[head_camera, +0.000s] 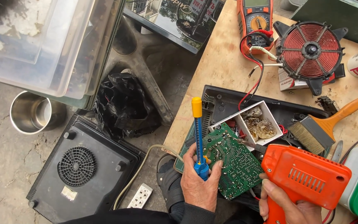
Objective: Desoldering electronic components from a circuit board using a desoldering pump and a heat gun.
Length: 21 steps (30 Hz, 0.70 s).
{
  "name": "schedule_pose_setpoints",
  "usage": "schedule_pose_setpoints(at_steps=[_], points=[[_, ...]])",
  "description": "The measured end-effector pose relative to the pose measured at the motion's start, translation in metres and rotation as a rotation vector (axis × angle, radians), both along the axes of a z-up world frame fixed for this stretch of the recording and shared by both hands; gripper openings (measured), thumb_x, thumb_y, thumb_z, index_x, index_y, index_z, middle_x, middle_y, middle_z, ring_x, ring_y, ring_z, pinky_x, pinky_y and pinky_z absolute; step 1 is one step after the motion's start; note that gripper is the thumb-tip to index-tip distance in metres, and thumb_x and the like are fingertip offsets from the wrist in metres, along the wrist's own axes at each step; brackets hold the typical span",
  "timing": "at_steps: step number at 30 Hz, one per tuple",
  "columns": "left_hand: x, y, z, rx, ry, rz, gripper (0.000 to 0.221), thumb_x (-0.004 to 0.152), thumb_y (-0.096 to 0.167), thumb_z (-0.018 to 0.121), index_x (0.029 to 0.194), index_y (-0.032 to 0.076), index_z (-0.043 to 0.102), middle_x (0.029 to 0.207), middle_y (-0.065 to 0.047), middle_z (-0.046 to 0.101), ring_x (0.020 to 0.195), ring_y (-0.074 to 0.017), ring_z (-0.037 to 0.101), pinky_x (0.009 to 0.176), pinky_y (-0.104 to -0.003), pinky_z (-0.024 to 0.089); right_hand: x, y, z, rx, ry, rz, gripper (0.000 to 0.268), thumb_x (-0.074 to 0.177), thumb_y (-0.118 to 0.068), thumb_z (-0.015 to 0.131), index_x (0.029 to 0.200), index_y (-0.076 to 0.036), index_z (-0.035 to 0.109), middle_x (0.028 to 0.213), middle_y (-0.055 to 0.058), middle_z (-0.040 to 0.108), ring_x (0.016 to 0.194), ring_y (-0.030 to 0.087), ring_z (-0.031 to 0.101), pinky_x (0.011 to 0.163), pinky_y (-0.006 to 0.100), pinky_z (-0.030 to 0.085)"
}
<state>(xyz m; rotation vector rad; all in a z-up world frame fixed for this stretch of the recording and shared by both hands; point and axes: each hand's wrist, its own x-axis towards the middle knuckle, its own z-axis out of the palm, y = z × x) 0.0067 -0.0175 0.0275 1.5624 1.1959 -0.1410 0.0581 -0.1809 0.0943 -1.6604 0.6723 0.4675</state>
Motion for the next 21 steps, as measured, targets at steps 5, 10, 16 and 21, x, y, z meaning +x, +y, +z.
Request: schedule_pose_setpoints(at_steps=[5,10,16,21], points=[[-0.002,-0.002,-0.004,-0.023,-0.027,-0.001,0.085,0.087,0.052,0.088,0.161,0.044,0.046,0.129,0.006,0.071,0.098,-0.0236,0.080,0.102,-0.051,0.074,-0.001,-0.012,-0.010,0.025,-0.020,0.081,0.026,0.101,0.003,0.069,0.122,0.018,0.074,0.073,0.035,0.059,0.042,0.047,0.054,0.038,0.056,0.047],[0.001,0.000,0.003,-0.034,-0.022,0.015,0.083,0.086,0.051,0.088,0.159,0.044,0.050,0.128,0.003,0.072,0.097,-0.0209,0.079,0.099,-0.046,0.071,0.002,-0.008,-0.005,0.003,0.012,0.060,0.028,0.101,0.002,0.070,0.124,0.019,0.074,0.074,0.036,0.060,0.044,0.047,0.053,0.040,0.056,0.045],[0.003,0.004,0.011,-0.039,-0.044,0.026,0.080,0.086,0.046,0.089,0.158,0.041,0.055,0.120,0.003,0.072,0.091,-0.0132,0.074,0.089,-0.034,0.068,0.002,0.000,0.000,-0.015,0.005,0.043,0.026,0.102,0.002,0.071,0.122,0.019,0.074,0.074,0.034,0.059,0.044,0.046,0.052,0.039,0.054,0.044],[0.001,0.005,0.007,-0.023,-0.054,0.021,0.079,0.085,0.046,0.090,0.156,0.040,0.057,0.112,0.007,0.072,0.084,-0.0116,0.074,0.087,-0.034,0.067,0.001,-0.002,-0.004,-0.021,-0.010,0.049,0.022,0.102,0.003,0.071,0.118,0.018,0.073,0.072,0.035,0.059,0.043,0.045,0.052,0.037,0.054,0.043]])
